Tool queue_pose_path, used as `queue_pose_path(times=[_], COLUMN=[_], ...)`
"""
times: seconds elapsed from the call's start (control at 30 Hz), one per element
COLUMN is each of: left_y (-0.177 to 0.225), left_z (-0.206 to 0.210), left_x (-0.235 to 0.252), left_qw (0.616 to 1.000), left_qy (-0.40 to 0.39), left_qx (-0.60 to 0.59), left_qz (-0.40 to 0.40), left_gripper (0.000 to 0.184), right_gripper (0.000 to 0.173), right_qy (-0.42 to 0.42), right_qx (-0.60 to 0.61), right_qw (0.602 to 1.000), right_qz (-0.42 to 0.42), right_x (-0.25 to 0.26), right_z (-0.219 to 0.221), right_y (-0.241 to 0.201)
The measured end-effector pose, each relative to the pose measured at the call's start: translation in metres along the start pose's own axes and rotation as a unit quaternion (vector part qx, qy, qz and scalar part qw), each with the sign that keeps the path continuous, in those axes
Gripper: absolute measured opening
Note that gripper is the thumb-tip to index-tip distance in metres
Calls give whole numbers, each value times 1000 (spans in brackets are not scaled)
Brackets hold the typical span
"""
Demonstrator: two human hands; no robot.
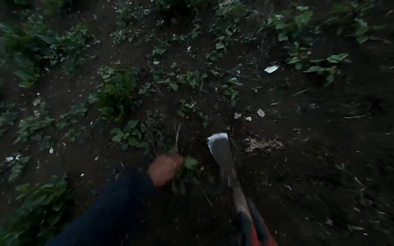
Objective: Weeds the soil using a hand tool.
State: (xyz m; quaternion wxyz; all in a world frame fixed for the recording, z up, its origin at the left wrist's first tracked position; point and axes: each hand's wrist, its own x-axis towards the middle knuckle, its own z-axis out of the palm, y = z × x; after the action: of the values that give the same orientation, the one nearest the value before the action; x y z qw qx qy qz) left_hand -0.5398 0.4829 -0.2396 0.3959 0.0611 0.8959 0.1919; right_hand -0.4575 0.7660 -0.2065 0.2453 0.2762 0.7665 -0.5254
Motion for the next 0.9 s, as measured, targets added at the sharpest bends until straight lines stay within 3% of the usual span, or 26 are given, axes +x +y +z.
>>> queue_pose_path(times=[0.07, 0.13, 0.27, 0.33, 0.4, 0.47, 0.53, 0.67, 0.8, 0.9], left_y=[18, 23, 39, 51, 58, 39, 2, -33, -42, -40], left_z=[34, 49, 48, 36, -10, -53, -71, -84, -82, -80], left_x=[-21, -29, -77, -96, -60, 21, 92, 121, 111, 50], left_qw=[999, 999, 978, 987, 999, 987, 969, 960, 966, 983], left_qy=[-37, -45, -190, -152, 1, 132, 181, 179, 171, 114], left_qx=[-16, -13, -49, -35, -6, 22, 33, 30, 19, 34], left_qz=[29, 7, -72, -43, -44, -91, -163, -212, -196, -141], left_gripper=[22, 24, 53, 40, 31, 55, 70, 32, 27, 35], right_gripper=[45, 43, 46, 48, 47, 43, 42, 43, 43, 45], right_qy=[18, 12, -26, -54, -72, -69, -62, -64, -119, -123], right_qx=[-77, -117, -110, -67, -75, -81, -50, -15, -83, -117], right_qw=[995, 988, 990, 995, 994, 994, 996, 998, 989, 983], right_qz=[-67, -99, -89, -49, -34, -39, -27, -18, -36, -73], right_x=[55, 88, 40, 18, 21, 34, 29, 34, 98, 61], right_z=[26, 42, -11, -20, -3, 33, 52, 71, 130, 85], right_y=[-25, -51, -62, -47, -33, -31, -35, -45, -94, -76])
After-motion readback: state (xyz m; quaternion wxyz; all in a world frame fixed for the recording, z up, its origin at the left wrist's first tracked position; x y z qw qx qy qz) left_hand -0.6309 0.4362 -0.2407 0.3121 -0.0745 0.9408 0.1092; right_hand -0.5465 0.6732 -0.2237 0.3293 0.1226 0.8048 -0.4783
